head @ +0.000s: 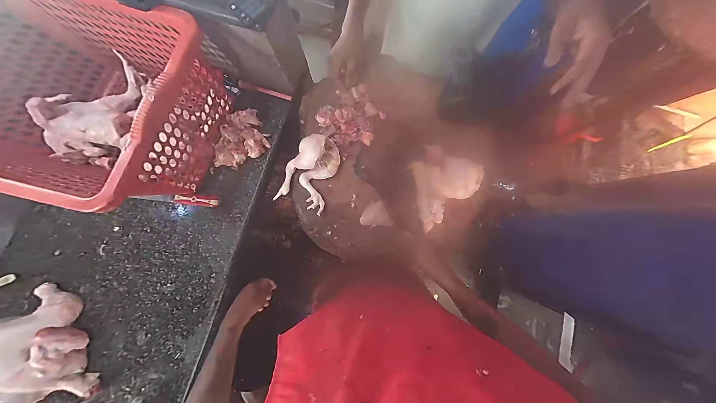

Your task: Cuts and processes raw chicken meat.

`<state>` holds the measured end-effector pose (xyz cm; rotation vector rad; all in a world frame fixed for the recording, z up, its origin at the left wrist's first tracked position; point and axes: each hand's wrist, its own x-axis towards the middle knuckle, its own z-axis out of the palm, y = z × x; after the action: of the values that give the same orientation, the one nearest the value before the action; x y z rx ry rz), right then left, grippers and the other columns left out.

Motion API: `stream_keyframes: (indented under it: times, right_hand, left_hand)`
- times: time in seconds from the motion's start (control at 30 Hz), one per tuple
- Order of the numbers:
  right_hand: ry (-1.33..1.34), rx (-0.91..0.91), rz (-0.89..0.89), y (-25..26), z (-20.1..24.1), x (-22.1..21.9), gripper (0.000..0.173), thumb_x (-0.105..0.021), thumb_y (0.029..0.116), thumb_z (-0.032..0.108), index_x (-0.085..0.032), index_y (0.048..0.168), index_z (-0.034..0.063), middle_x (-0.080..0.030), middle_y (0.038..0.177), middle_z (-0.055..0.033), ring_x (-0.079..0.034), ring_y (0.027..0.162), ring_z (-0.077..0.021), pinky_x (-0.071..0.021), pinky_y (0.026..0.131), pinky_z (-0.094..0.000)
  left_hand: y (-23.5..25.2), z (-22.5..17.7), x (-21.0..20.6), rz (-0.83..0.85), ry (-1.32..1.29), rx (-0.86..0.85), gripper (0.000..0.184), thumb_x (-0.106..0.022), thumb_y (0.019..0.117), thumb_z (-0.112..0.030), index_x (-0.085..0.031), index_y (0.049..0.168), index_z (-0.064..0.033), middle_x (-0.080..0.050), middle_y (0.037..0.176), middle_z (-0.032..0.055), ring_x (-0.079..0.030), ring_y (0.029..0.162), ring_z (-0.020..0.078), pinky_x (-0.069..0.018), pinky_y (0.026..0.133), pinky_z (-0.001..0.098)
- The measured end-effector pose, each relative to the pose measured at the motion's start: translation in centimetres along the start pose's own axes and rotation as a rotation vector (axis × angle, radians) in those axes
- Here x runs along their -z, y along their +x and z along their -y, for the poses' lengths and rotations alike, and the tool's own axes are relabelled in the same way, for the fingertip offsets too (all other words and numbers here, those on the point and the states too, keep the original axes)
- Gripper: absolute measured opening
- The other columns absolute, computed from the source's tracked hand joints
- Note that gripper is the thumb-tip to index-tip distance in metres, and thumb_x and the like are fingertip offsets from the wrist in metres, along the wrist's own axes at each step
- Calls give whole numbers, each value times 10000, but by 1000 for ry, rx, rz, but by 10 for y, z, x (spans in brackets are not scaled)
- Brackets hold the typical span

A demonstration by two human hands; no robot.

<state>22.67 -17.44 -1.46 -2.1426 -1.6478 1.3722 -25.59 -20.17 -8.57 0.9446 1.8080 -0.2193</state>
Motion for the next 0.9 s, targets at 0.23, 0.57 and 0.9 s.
stream_keyframes:
  times: [0.23, 0.57, 0.9]
  right_hand:
    - [321, 60, -98, -24, -30, -8, 511, -328, 1097, 443, -577, 1240, 20, -561, 806, -56, -559, 671, -164, -526, 670, -376]
    - [330, -152, -189, -39, -70, -16, 552, -320, 1107, 453, -583, 1241, -14, -627, 873, -136, -633, 797, -250, -545, 792, -468]
    - [316, -153, -158, -40, -69, -13, 586, -350, 1095, 494, -572, 1324, 3, -682, 1039, -191, -676, 972, -314, -537, 912, -536]
  left_hand:
    - [28, -47, 9, -117, -782, 66, 536, -293, 1125, -439, -586, 1314, -33, -736, 1026, 126, -712, 779, 208, -583, 693, 370]
    - [-38, -199, 4, -51, -95, -563, 340, -474, 1092, -290, -654, 1262, -56, -729, 1087, 102, -721, 914, 186, -604, 830, 411]
    - [-12, -348, -112, 105, 610, -860, 337, -688, 930, -290, -654, 1158, -45, -677, 1147, 185, -658, 1082, 354, -521, 929, 593]
